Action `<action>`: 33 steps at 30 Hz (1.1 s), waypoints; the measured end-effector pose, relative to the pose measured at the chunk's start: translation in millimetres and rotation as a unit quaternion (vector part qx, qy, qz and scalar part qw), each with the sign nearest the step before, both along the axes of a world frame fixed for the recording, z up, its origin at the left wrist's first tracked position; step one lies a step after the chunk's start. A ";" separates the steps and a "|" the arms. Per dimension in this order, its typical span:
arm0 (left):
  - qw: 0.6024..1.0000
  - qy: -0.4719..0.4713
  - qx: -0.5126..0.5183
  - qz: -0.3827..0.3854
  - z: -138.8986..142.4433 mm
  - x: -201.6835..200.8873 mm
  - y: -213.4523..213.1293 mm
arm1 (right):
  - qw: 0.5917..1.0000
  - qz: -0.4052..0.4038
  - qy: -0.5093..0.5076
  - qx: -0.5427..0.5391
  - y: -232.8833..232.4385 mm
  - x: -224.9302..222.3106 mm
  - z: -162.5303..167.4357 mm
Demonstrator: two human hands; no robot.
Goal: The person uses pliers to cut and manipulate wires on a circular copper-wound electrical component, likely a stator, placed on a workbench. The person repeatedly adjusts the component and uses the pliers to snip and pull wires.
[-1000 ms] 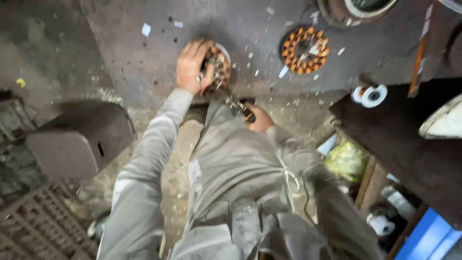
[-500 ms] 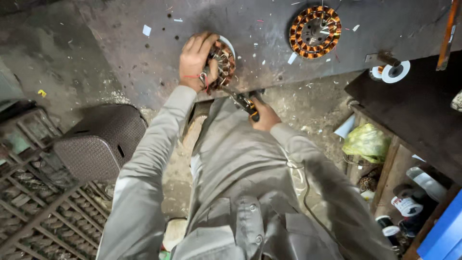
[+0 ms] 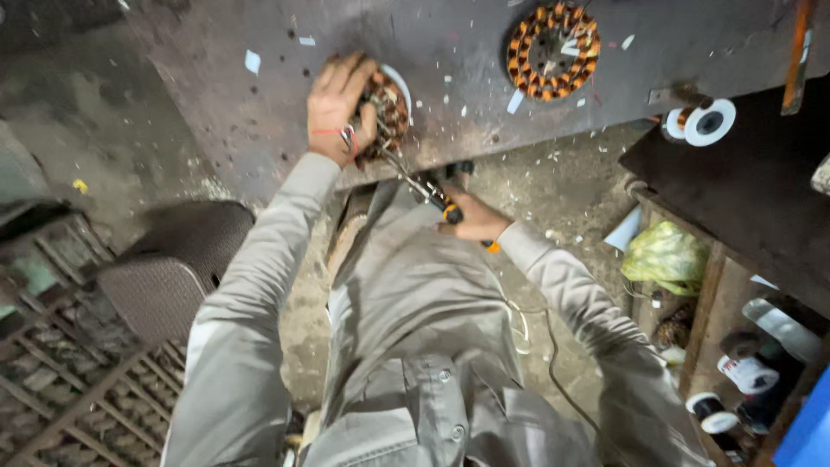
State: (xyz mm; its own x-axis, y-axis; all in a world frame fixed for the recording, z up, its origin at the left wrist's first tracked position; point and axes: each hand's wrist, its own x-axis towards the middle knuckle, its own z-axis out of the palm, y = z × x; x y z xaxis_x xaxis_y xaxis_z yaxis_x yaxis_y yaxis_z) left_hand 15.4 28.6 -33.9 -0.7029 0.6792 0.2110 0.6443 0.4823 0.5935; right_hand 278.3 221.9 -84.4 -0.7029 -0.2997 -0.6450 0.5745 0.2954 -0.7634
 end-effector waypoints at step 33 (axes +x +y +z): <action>0.992 -0.013 0.029 -0.124 12.8 -17.7 -9.1 | 0.987 -0.137 0.077 0.026 -23.2 55.3 -3.6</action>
State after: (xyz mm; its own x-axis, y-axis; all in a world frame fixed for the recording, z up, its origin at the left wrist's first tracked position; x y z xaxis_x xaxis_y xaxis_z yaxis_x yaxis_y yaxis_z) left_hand -2.3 19.5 -21.2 -0.5221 0.8187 0.2390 0.7229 0.2761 0.6335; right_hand 333.6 198.6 -88.0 -0.8442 -0.0536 -0.5333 0.5161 0.1871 -0.8358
